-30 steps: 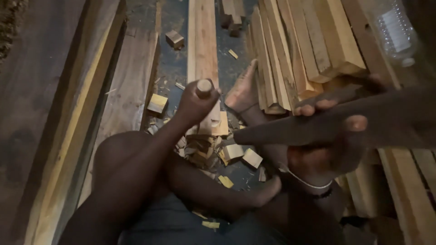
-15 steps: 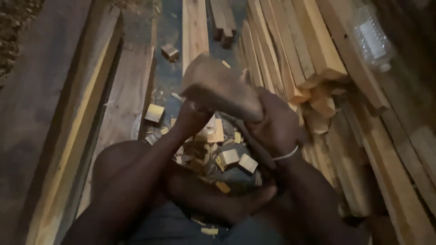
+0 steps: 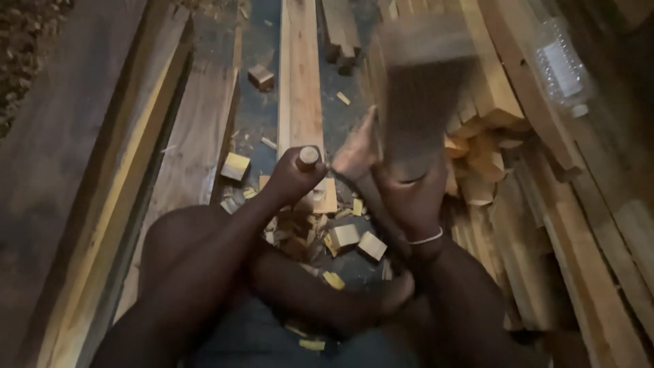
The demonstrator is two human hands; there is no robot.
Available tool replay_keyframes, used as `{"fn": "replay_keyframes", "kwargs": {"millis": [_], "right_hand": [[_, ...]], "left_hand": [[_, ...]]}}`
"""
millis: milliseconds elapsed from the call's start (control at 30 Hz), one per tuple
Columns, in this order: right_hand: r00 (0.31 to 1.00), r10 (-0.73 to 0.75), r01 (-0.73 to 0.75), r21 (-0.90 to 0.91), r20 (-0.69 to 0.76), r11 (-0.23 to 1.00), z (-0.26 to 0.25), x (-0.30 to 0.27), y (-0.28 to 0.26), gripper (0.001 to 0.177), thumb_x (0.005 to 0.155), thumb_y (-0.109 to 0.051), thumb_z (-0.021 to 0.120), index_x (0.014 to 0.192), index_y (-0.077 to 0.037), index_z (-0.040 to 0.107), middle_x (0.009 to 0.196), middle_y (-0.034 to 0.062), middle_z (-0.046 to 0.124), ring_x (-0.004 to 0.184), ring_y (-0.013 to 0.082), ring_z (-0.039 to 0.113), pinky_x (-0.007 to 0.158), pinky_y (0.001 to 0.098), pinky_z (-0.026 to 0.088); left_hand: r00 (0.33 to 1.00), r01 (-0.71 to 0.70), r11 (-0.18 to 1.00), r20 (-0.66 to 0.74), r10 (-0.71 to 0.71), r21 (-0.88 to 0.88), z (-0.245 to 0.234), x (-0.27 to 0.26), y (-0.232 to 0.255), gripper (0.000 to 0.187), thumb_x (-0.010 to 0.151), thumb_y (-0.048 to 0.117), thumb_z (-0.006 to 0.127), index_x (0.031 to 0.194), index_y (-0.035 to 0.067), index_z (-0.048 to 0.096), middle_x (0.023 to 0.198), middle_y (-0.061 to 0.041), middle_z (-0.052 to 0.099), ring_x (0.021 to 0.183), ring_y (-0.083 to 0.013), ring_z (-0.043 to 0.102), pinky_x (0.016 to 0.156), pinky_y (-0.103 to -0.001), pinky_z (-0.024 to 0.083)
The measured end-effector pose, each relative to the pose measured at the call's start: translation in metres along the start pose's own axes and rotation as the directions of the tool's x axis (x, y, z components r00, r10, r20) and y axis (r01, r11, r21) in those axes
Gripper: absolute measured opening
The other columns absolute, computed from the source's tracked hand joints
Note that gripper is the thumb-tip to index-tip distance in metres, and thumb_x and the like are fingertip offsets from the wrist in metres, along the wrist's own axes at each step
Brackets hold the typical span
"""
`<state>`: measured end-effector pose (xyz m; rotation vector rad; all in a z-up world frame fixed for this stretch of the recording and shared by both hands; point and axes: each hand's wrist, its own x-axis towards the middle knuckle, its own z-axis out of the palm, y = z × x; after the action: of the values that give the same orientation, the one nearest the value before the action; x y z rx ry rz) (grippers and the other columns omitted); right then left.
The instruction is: Using a mallet and chisel to carve a joint in a wooden beam.
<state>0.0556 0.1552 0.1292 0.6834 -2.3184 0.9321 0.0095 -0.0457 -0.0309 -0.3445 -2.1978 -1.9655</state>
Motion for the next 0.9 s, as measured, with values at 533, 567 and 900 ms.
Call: {"fn": "replay_keyframes", "kwargs": {"millis": [533, 567, 900], "right_hand": [[0.974, 0.107, -0.026, 0.372, -0.199, 0.928, 0.011, -0.007, 0.02, 0.058, 0.086, -0.018, 0.087, 0.13, -0.002, 0.053, 0.113, 0.0234, 0.065, 0.098, 0.0382, 0.065, 0.085, 0.0425, 0.055], [0.997, -0.038, 0.039, -0.013, 0.067, 0.999, -0.002, 0.005, 0.005, 0.064, 0.083, -0.019, 0.088, 0.136, -0.002, 0.058, 0.101, 0.021, 0.068, 0.091, 0.0376, 0.068, 0.079, 0.0445, 0.054], [0.993, -0.087, 0.096, -0.122, 0.079, 0.988, 0.005, -0.004, 0.024, 0.02, 0.093, -0.01, 0.073, 0.111, -0.005, 0.066, 0.101, 0.0177, 0.07, 0.092, 0.0383, 0.069, 0.077, 0.0433, 0.055]], "left_hand": [[0.992, -0.032, 0.999, 0.119, 0.034, -0.016, -0.001, 0.006, -0.041, 0.018, 0.09, 0.02, 0.072, 0.084, 0.007, 0.062, 0.073, -0.004, 0.06, 0.069, -0.0141, 0.058, 0.065, -0.035, 0.052], [0.923, -0.383, 0.847, 0.122, 0.365, 0.368, 0.002, 0.014, -0.068, 0.009, 0.092, 0.017, 0.072, 0.092, 0.01, 0.067, 0.081, -0.005, 0.064, 0.072, -0.0183, 0.062, 0.069, -0.036, 0.051], [0.849, -0.495, 0.643, 0.166, 0.502, 0.584, 0.001, 0.015, -0.041, 0.009, 0.097, 0.016, 0.07, 0.101, 0.015, 0.078, 0.087, -0.008, 0.073, 0.073, -0.0219, 0.066, 0.064, -0.036, 0.05]]}}
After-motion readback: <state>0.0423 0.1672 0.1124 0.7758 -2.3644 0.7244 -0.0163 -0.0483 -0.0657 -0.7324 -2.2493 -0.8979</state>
